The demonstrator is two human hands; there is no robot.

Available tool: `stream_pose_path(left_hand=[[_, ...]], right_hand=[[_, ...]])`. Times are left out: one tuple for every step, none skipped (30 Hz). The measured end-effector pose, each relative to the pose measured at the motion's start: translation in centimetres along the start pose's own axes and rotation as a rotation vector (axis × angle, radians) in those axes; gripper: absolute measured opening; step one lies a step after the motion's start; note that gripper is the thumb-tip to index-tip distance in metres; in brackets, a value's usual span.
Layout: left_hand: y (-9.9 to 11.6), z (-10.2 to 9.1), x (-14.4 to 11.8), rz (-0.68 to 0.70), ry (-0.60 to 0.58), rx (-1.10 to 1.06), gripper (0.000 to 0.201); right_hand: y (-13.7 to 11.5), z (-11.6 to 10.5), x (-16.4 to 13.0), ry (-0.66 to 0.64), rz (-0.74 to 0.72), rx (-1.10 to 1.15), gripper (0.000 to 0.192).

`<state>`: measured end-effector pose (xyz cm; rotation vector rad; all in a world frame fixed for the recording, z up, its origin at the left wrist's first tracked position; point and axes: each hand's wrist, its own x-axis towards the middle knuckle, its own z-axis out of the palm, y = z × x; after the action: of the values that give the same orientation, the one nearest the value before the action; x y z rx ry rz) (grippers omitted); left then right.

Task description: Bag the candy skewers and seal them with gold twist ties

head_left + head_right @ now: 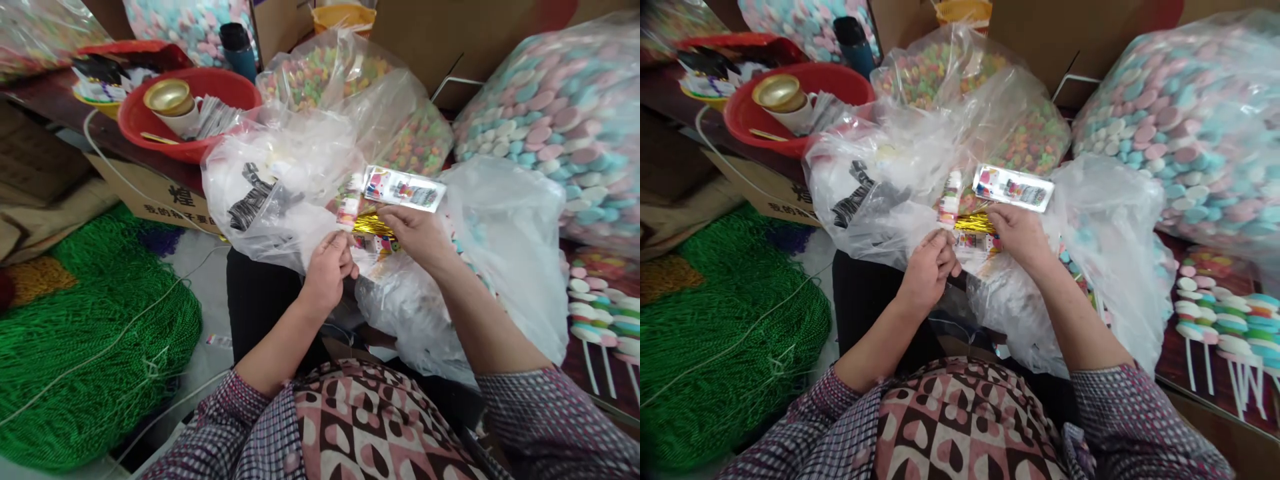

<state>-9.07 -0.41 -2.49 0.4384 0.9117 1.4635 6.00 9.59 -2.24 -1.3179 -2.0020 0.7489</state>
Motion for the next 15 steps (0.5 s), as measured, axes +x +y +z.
stream_pose_path(left_hand=[[0.1, -0.1, 0.2, 0.005, 0.017, -0.044, 0.024], [0.2, -0.2, 0.2, 0.005, 0.031, -0.072, 0.024], [0.2, -0.2, 0.3, 0.003, 0.042, -0.091, 0.024], [0.2, -0.2, 0.3, 0.002, 0.05, -0.104, 0.024], [0.2, -0.2, 0.3, 0.002, 0.056, -0.115, 0.024], [0.2, -0.2, 0.3, 0.003, 0.061, -0.124, 0.024], [0.1, -0.2, 0.3, 0.003, 0.065, -0.132, 0.024], [0.1, -0.1, 0.3, 0.002, 0.07, -0.138, 0.024], [0.1, -0.1, 0.4, -0.001, 0.073, -0.143, 0.024], [0.1, -0.1, 0.4, -0.005, 0.075, -0.145, 0.024], [0.1, 0.0, 0.4, -0.012, 0.075, -0.147, 0.025], [0.1, 0.0, 0.4, -0.018, 0.075, -0.149, 0.025], [0.1, 0.0, 0.4, -0.023, 0.074, -0.152, 0.025], [0.1, 0.1, 0.4, -0.029, 0.074, -0.155, 0.026], [0.1, 0.1, 0.4, -0.035, 0.074, -0.156, 0.026]], right_hand=[[0.4, 0.6, 0.7, -0.044, -0.041, -0.115, 0.026], [0.7, 1.2, 1.2, -0.091, -0.08, -0.225, 0.028], [0.8, 1.8, 1.6, -0.134, -0.108, -0.325, 0.028], [0.9, 2.4, 1.9, -0.168, -0.126, -0.415, 0.028], [0.9, 2.8, 2.0, -0.187, -0.131, -0.489, 0.027], [0.9, 3.1, 2.1, -0.197, -0.124, -0.541, 0.027], [0.9, 3.2, 2.1, -0.198, -0.112, -0.566, 0.027], [0.9, 3.3, 2.1, -0.192, -0.099, -0.563, 0.027], [1.0, 3.3, 2.2, -0.178, -0.085, -0.529, 0.027], [1.2, 3.2, 2.2, -0.16, -0.066, -0.465, 0.026], [1.5, 3.0, 2.3, -0.139, -0.037, -0.378, 0.025], [1.7, 2.8, 2.4, -0.116, 0.0, -0.278, 0.023], [1.9, 2.6, 2.4, -0.094, 0.043, -0.178, 0.022], [2.0, 2.3, 2.4, -0.073, 0.088, -0.092, 0.021], [2.0, 2.1, 2.3, -0.052, 0.126, -0.025, 0.021]])
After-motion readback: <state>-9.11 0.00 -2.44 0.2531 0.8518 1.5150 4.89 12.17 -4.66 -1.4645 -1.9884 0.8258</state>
